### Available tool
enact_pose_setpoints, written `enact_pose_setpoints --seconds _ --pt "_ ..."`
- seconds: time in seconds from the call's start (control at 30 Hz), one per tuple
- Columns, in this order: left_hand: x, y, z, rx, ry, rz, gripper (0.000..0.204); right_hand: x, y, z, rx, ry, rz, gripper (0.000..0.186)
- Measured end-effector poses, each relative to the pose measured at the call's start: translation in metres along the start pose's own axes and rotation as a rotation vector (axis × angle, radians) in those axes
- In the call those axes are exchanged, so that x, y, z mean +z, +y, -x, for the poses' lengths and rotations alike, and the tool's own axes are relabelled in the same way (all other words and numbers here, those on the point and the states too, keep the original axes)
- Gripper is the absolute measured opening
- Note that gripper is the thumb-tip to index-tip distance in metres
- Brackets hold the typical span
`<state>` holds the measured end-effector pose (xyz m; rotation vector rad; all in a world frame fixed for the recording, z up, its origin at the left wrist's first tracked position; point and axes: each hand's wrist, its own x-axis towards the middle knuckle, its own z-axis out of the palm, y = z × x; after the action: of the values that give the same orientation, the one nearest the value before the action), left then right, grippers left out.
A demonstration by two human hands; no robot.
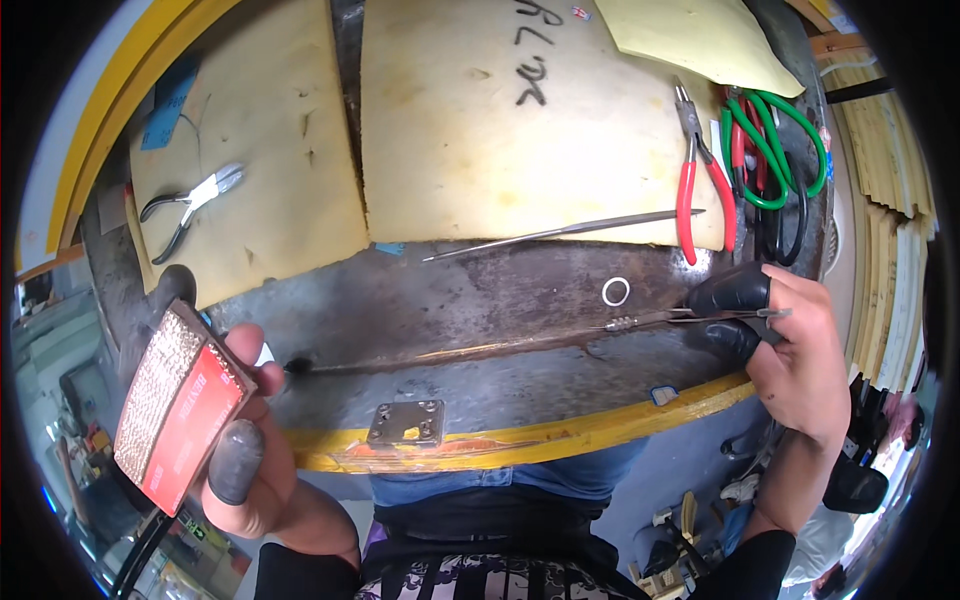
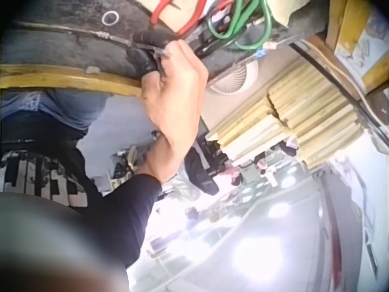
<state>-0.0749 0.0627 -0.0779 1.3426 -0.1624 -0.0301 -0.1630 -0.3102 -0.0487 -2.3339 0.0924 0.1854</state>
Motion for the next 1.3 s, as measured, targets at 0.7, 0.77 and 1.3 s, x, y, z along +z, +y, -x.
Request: enact_pose_setpoints --seconds 0.7,0.77,1.3 --pt "0.008 0.006 -0.001 -0.031 0.050 -0.048 0.078 -0.005 0.024 0.036 0.143 0.488 -0.357 0.023" --pt "0.014 0.007 -0.005 -0.044 0.069 -0.044 0.079 -0.012 0.023 0.038 0.155 0.494 -0.329 0.022" --pt "0.016 0.002 -0.013 0.046 0.181 0.106 0.067 -0.015 -0.010 0.025 0.255 0.268 -0.117 0.017"
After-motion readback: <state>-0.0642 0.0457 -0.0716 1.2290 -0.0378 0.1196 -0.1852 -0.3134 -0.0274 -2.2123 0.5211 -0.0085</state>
